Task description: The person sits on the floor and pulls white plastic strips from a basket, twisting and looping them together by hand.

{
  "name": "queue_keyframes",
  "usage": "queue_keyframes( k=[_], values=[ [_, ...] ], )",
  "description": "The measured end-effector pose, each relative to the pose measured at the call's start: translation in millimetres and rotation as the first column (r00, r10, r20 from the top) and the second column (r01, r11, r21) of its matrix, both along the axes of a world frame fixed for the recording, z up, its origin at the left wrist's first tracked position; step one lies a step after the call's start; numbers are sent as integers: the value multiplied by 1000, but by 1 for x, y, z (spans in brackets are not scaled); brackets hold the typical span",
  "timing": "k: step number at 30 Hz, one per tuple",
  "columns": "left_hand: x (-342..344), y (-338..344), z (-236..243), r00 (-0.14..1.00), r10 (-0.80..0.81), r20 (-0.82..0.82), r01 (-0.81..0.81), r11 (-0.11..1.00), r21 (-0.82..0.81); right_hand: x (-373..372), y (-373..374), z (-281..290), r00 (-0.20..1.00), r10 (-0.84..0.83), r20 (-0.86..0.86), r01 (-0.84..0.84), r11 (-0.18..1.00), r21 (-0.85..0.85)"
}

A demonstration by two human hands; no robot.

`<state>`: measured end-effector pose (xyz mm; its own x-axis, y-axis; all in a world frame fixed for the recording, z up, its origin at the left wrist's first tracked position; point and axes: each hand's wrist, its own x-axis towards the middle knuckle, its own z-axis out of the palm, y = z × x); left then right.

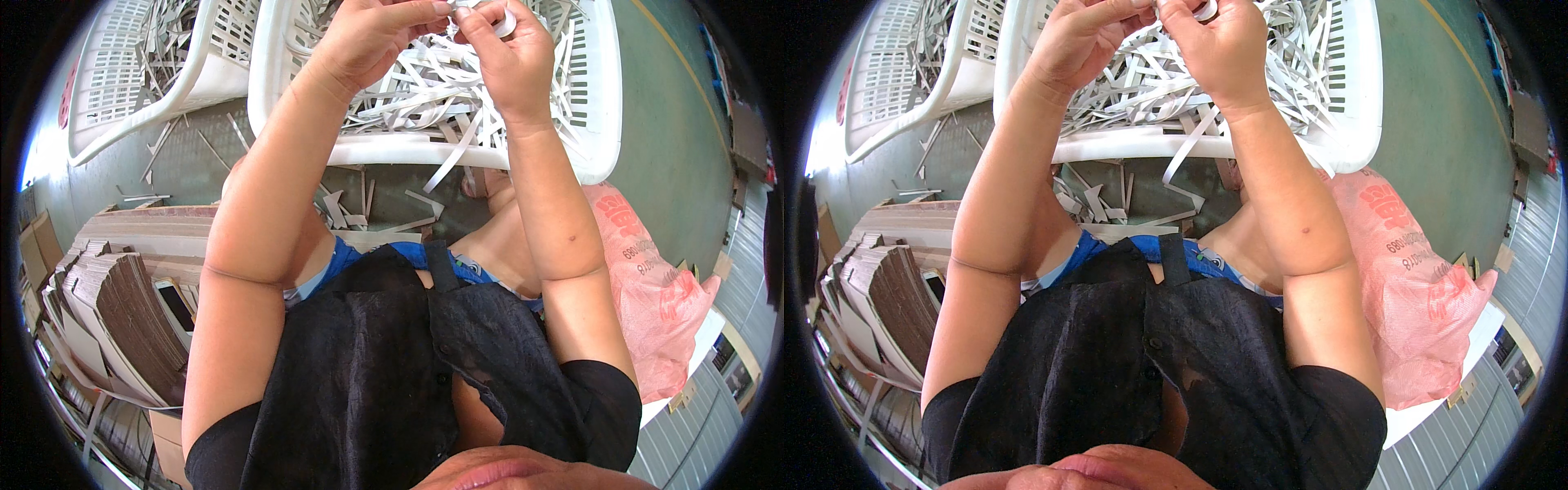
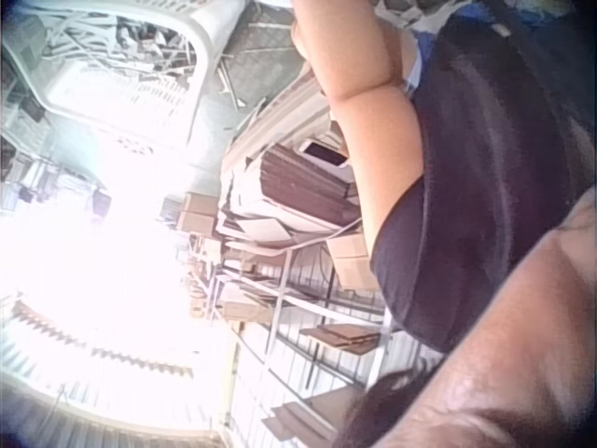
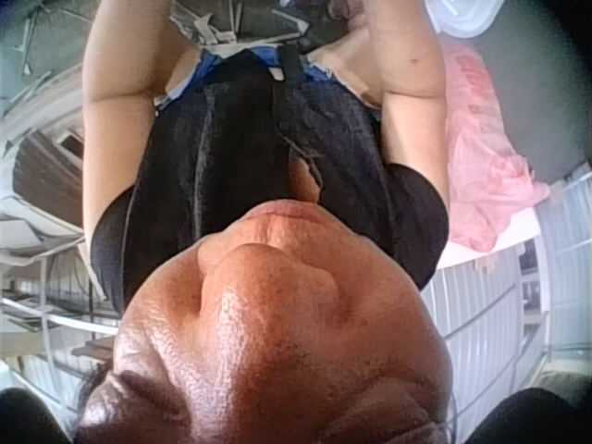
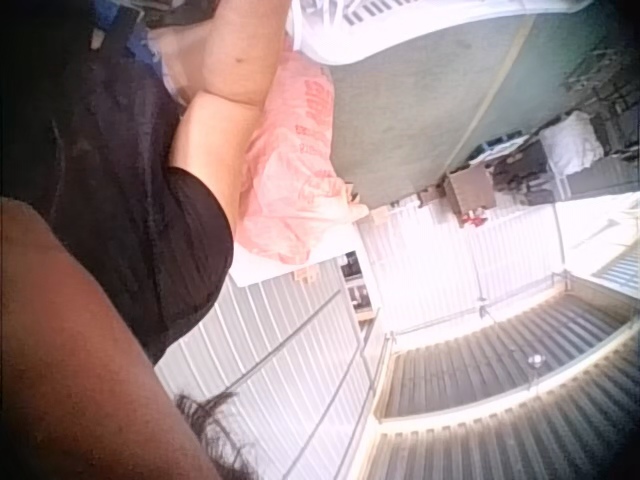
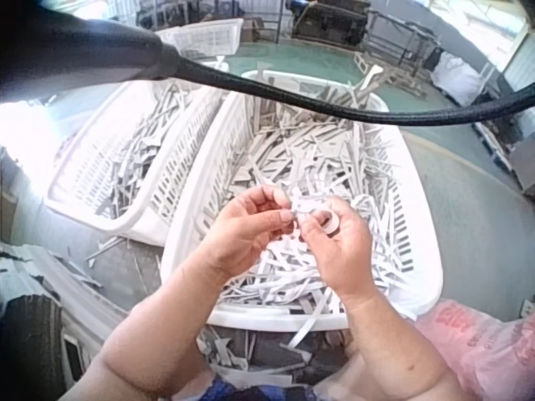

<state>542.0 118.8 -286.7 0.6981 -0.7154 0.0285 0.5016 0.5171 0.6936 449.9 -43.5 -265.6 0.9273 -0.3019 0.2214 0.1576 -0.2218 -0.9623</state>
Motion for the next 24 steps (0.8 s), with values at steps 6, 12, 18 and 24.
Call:
queue_keyframes(
  k=[6,12,18,24],
  values=[
    [-2,-3,0,996,40,77,-50,989,141,-1,7,16,996,-48,-69,47,999,-15],
    [-2,-4,1,999,42,4,-42,990,133,1,1,9,998,16,-56,-11,996,84],
    [6,0,-6,978,167,-124,-147,976,159,4,10,13,993,34,-110,0,956,295],
    [10,6,-3,967,212,-144,-179,960,216,0,19,17,987,156,27,-156,988,-23]
  ],
)
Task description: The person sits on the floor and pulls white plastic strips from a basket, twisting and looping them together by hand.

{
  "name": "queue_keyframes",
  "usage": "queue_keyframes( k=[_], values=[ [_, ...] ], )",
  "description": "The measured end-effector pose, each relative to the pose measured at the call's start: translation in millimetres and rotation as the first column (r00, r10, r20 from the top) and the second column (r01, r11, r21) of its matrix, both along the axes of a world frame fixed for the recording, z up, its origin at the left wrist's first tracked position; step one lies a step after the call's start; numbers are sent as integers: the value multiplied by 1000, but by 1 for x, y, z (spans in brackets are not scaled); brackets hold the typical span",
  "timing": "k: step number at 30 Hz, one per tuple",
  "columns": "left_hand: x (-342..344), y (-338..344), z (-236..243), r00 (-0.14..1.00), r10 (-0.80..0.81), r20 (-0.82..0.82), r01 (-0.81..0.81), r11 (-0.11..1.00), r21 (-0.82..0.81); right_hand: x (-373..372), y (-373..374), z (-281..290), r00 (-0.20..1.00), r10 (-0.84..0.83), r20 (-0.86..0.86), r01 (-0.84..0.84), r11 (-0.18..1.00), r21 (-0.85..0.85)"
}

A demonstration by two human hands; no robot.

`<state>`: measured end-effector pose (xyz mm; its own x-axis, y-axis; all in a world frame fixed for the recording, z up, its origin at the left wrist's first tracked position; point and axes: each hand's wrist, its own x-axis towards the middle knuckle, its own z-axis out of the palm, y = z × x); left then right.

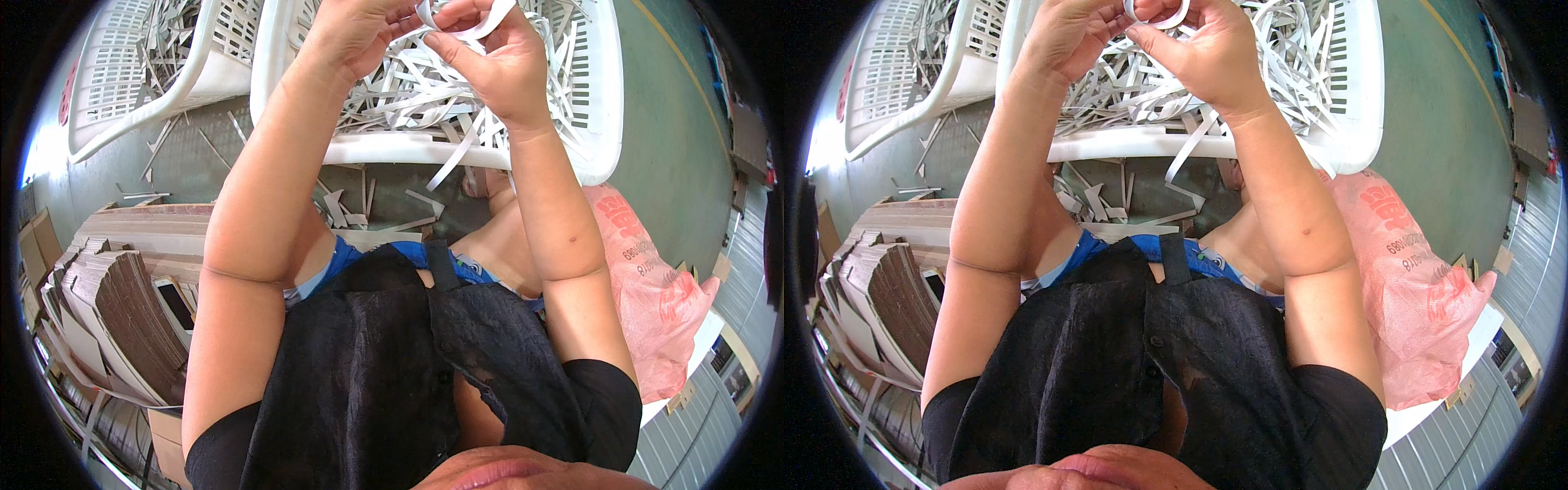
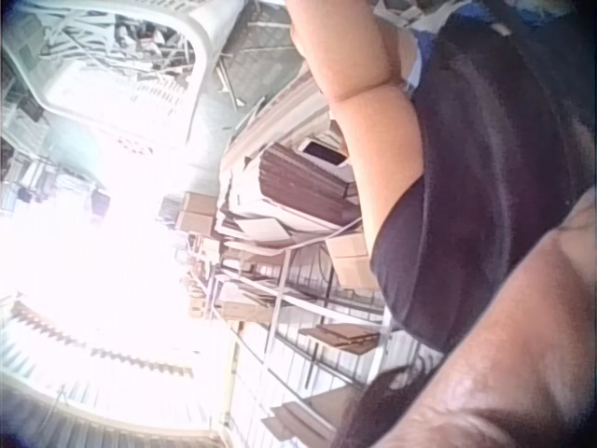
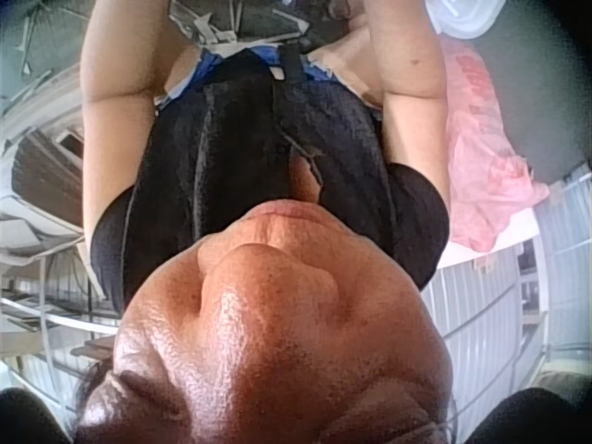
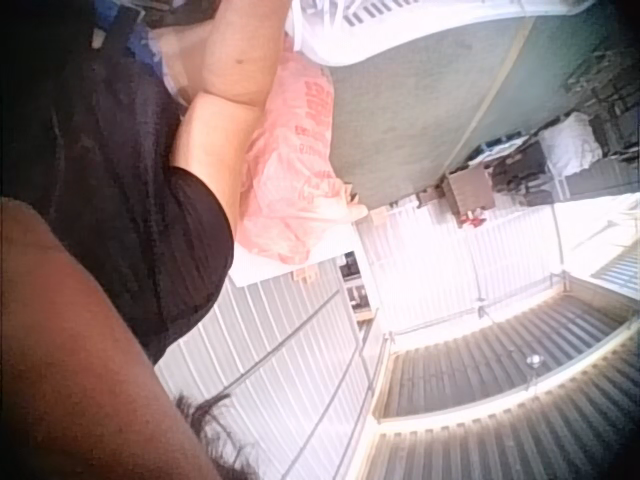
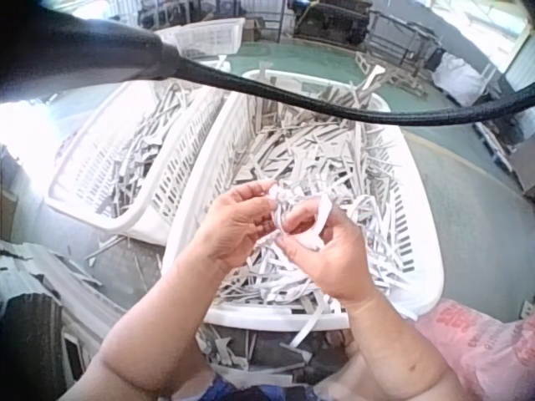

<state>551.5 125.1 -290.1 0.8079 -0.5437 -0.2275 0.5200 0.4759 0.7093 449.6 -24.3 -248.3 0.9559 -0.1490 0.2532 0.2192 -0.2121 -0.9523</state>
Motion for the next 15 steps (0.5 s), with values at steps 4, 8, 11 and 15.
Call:
queue_keyframes(
  k=[4,8,11,15],
  values=[
    [1,3,-1,996,-88,19,89,995,-45,6,-9,1,944,191,269,-100,943,-318],
    [0,3,-4,995,-99,-13,98,995,-33,7,-15,-6,938,195,287,-42,885,-463],
    [-2,0,-2,996,-86,-27,86,996,14,8,-16,-7,929,115,351,85,858,-507],
    [-3,-3,-2,995,-64,73,65,998,0,8,-13,-5,934,-14,358,163,907,-389]
  ],
)
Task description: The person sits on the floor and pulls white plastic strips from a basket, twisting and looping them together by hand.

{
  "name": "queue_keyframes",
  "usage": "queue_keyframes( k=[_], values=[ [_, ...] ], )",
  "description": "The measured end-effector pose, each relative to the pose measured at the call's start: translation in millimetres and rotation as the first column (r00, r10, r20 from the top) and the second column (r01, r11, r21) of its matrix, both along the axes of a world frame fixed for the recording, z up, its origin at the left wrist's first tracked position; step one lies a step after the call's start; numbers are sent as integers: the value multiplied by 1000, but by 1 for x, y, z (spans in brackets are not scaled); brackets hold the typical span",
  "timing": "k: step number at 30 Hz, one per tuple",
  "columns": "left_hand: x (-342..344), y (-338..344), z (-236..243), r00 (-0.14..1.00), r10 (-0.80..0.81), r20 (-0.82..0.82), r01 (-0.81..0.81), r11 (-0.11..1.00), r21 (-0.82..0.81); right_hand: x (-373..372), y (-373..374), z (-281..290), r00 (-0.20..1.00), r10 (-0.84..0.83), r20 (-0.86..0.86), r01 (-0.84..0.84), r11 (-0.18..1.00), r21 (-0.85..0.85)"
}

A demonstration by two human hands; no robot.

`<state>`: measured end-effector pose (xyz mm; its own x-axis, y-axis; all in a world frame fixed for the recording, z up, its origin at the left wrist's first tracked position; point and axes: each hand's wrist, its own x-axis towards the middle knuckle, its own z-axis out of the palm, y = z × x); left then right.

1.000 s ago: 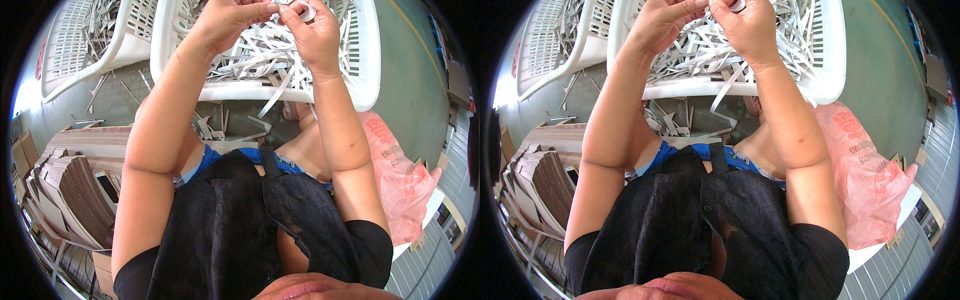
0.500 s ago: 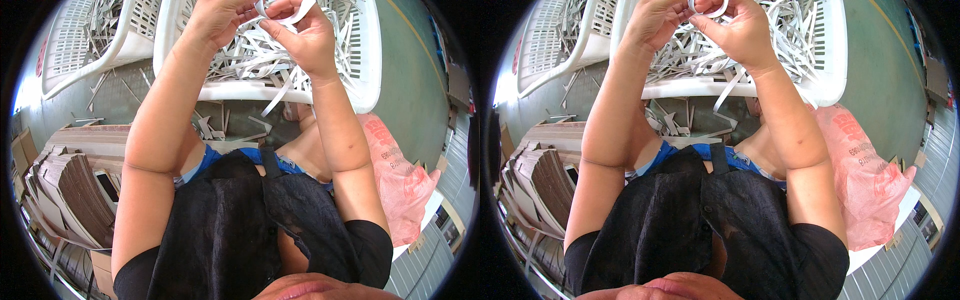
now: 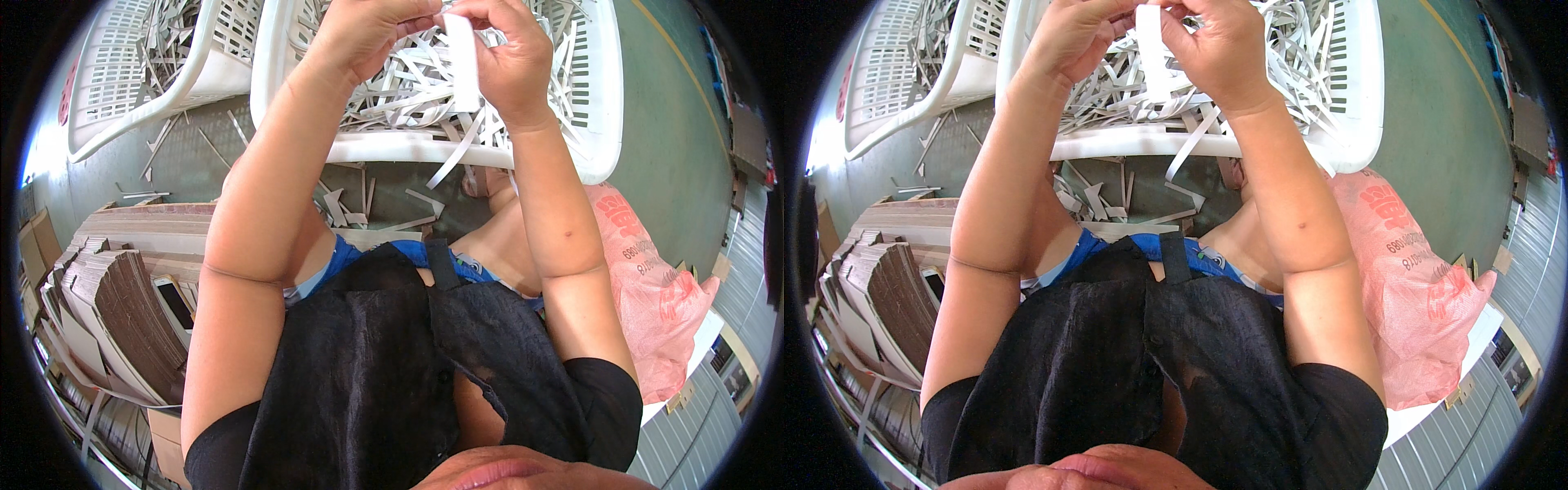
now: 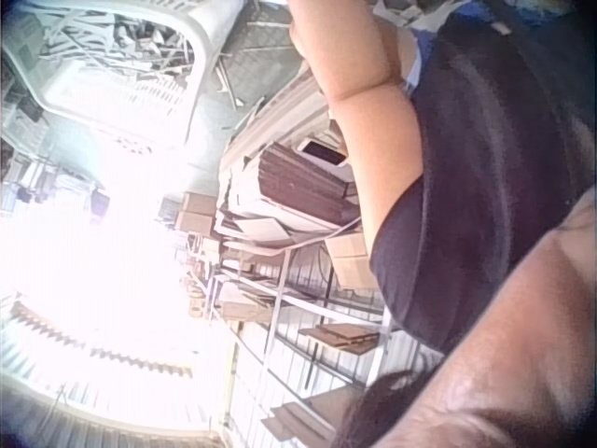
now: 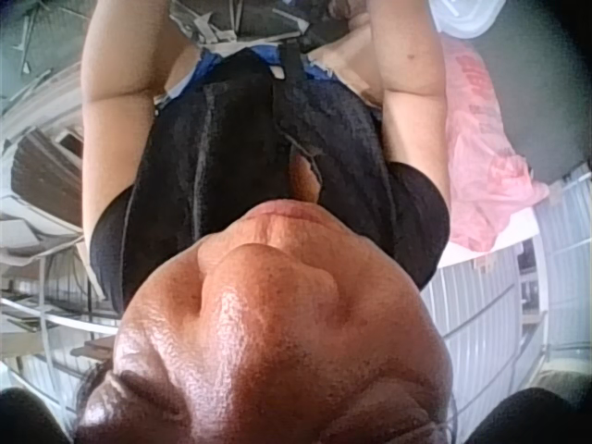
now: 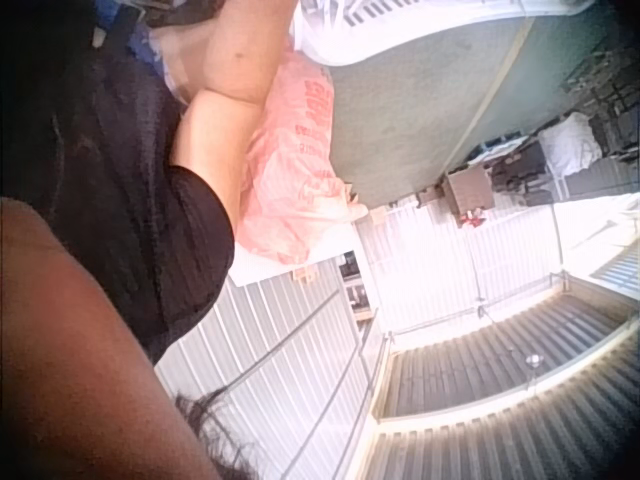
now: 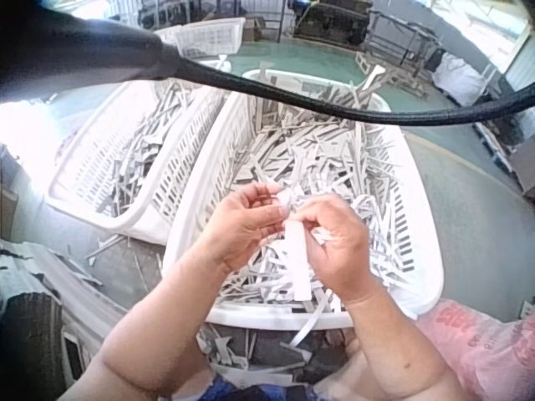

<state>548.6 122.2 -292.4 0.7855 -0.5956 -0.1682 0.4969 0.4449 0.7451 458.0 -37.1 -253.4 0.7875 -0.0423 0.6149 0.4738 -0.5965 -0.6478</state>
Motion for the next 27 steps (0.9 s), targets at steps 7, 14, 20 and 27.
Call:
queue_keyframes(
  k=[7,14,20,27],
  values=[
    [-3,-5,0,986,16,168,-12,1000,-22,-3,3,5,922,-60,-383,197,924,328],
    [-10,-7,10,986,-2,169,-5,999,39,0,-7,-15,911,57,-408,217,775,594],
    [-4,0,3,999,-41,-10,42,999,30,-3,0,5,893,171,-417,121,801,586],
    [5,8,4,985,-132,-109,126,990,-59,-3,-1,9,991,-17,-135,18,1000,10]
  ],
)
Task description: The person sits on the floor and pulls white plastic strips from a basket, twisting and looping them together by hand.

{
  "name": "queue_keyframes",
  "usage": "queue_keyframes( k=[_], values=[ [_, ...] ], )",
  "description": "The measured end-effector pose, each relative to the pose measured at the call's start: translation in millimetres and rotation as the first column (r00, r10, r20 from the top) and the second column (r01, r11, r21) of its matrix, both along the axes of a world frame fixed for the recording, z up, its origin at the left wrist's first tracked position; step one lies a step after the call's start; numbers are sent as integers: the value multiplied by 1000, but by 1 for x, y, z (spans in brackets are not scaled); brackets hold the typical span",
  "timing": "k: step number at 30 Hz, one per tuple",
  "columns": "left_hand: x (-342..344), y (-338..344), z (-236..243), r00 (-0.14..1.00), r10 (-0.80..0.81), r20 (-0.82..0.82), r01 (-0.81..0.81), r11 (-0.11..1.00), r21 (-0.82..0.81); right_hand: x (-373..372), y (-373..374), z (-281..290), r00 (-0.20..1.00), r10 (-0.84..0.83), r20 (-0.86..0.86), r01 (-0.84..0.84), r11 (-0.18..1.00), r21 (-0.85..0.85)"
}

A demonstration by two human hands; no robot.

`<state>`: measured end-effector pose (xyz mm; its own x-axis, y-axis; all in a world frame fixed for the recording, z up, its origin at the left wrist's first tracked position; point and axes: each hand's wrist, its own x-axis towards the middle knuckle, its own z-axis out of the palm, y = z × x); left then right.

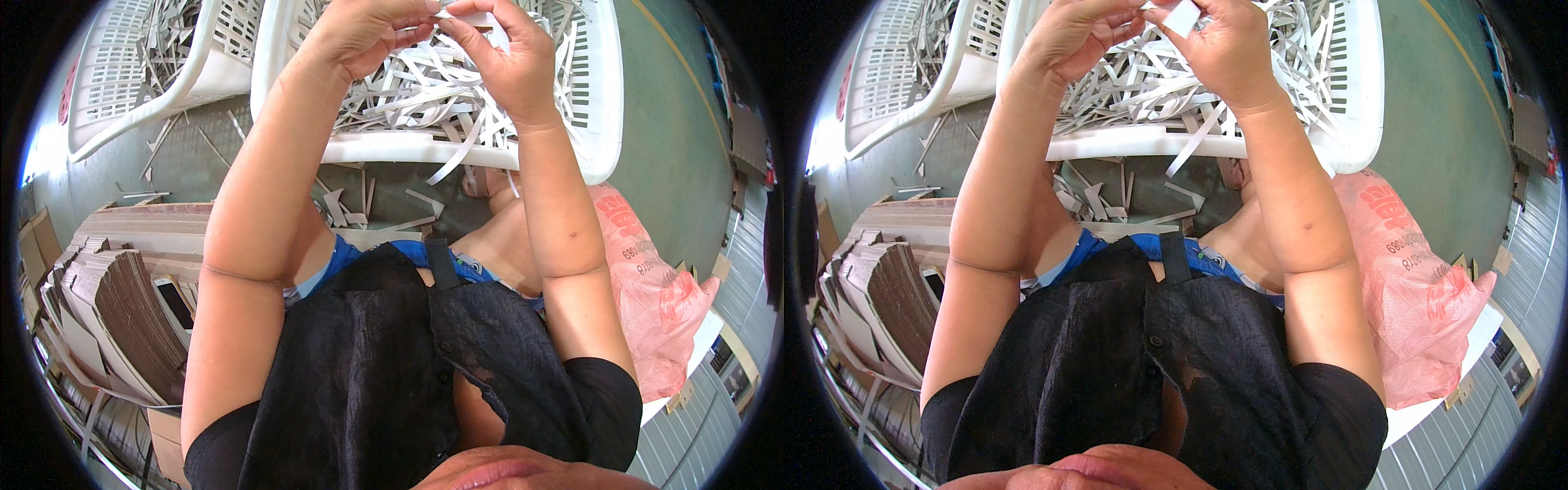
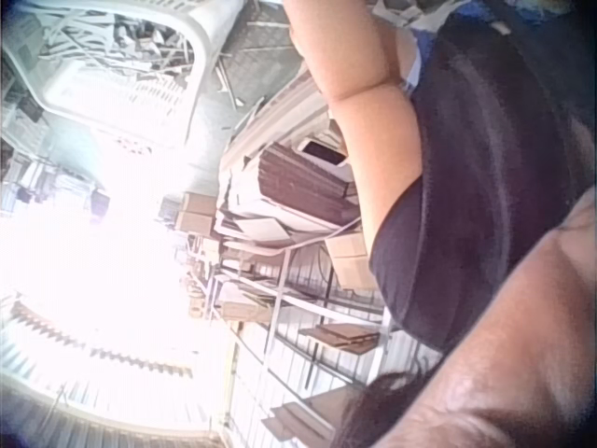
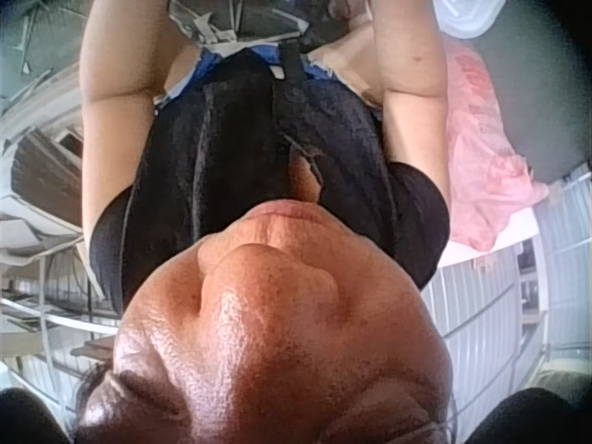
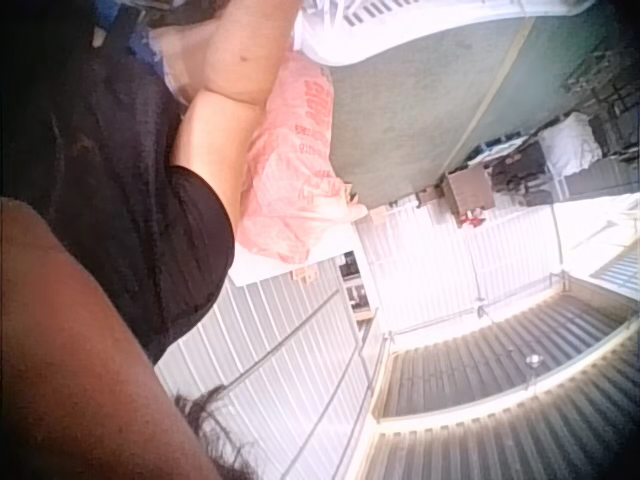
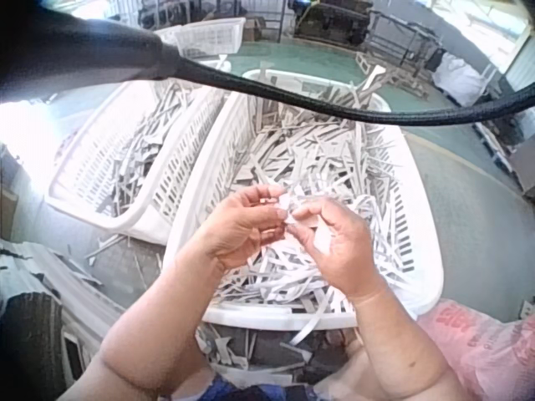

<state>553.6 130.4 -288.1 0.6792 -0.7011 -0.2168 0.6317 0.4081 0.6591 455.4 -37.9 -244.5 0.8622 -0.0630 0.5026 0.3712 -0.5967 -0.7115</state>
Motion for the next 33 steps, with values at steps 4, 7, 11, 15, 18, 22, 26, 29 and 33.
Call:
queue_keyframes(
  k=[4,7,11,15,18,22,26,29,33],
  values=[
    [-5,-5,3,993,88,78,-88,996,4,-3,4,9,998,-60,14,61,997,-51],
    [-5,-10,-6,972,122,200,-117,992,-37,0,-1,-1,996,-77,42,78,997,-26],
    [-9,-15,-5,936,155,317,-154,988,-29,-2,-1,-13,982,-82,-172,128,952,279],
    [-13,-18,-3,918,174,357,-181,983,-14,-2,-1,-6,904,-60,-424,273,843,464],
    [-17,-18,1,915,143,379,-164,986,24,2,-8,-12,892,30,-450,268,767,583],
    [-16,-20,3,910,106,401,-132,991,36,4,-15,-17,867,201,-456,276,568,775],
    [-15,-15,7,935,85,345,-134,983,122,5,-17,-19,817,387,-427,297,353,887],
    [-14,-16,5,978,120,171,-124,992,10,4,-13,-19,825,428,-370,302,220,928],
    [-6,-11,-2,993,114,40,-116,992,44,6,-6,-31,936,199,-290,202,371,906]
  ],
)
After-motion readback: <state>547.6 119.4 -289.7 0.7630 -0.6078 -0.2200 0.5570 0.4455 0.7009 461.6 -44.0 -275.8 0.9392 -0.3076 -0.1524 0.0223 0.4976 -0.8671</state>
